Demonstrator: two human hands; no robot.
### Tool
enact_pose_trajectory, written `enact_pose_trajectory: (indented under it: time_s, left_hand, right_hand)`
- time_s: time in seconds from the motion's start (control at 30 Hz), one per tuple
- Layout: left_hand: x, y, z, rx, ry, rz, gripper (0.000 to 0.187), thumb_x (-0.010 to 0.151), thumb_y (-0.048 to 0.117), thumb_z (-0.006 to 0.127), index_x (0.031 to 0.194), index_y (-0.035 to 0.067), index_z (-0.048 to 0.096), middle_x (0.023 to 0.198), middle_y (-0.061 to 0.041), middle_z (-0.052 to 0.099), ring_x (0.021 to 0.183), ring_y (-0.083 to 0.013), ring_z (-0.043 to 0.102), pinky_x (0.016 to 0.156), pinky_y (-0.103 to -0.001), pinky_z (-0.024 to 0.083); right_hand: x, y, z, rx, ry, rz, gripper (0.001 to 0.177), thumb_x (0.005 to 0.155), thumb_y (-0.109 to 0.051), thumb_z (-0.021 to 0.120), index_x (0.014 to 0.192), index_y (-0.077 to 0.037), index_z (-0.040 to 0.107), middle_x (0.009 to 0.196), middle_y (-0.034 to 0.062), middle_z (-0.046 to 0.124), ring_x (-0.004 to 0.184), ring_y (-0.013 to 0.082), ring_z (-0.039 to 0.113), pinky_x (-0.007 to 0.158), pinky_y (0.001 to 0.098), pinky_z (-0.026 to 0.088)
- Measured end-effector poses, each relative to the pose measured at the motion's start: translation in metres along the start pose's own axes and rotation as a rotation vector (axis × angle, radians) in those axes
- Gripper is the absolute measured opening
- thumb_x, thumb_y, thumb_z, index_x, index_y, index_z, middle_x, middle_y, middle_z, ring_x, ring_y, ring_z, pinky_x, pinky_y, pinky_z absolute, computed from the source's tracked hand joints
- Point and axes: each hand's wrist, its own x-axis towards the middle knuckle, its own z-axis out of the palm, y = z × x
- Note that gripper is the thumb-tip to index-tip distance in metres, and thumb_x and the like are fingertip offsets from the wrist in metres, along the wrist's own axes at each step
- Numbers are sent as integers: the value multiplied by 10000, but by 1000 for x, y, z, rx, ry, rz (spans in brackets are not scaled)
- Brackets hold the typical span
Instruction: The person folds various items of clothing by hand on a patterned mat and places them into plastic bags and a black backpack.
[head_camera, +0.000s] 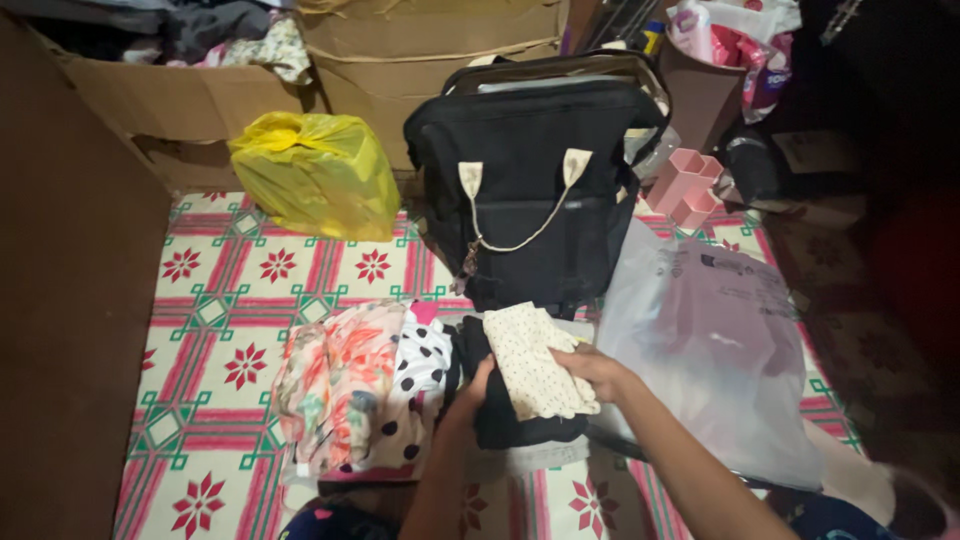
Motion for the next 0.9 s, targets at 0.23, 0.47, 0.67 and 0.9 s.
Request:
enact_pose_trajectory:
  time_s: [0.23,0.47,0.67,0.9]
  left_hand:
    - [-35,-16,20,419,439,248,954,835,754,649,1218,-118,699,1131,-289,740,1078,-321,714,939,-391,546]
    - [-73,-17,36,-831,-516,125,697,973,527,761,1379,-12,585,1164,-145,657,1041,-279,659,936,-416,544]
    - [-104,21,42,-790,-352,330,798,955,567,585,1465,-40,504,1265,-185,667,1096,-330,671,923,-449,555]
    - [-123,70,82,-858,-679,82,911,805,697,471,1422,27,468,1317,-187,654,1134,-350,682,969,-453,556]
  right_hand:
    - [29,32,-48,149,-134,268,522,949,-333,675,1363,-21,611,1167,132,764,946,229,760,845,426,626]
    - [16,26,-50,211,-205,215,546,963,-331,672,1406,-25,585,1252,145,729,1032,223,742,901,410,615]
    - [-53,-35,10,-161,-115,-234,613,966,-263,672,1491,3,500,1360,132,662,1157,195,664,953,358,571]
    - [-101,-63,2,125,-75,-243,667,933,-249,633,1530,-94,381,1395,94,616,1160,197,660,966,355,560]
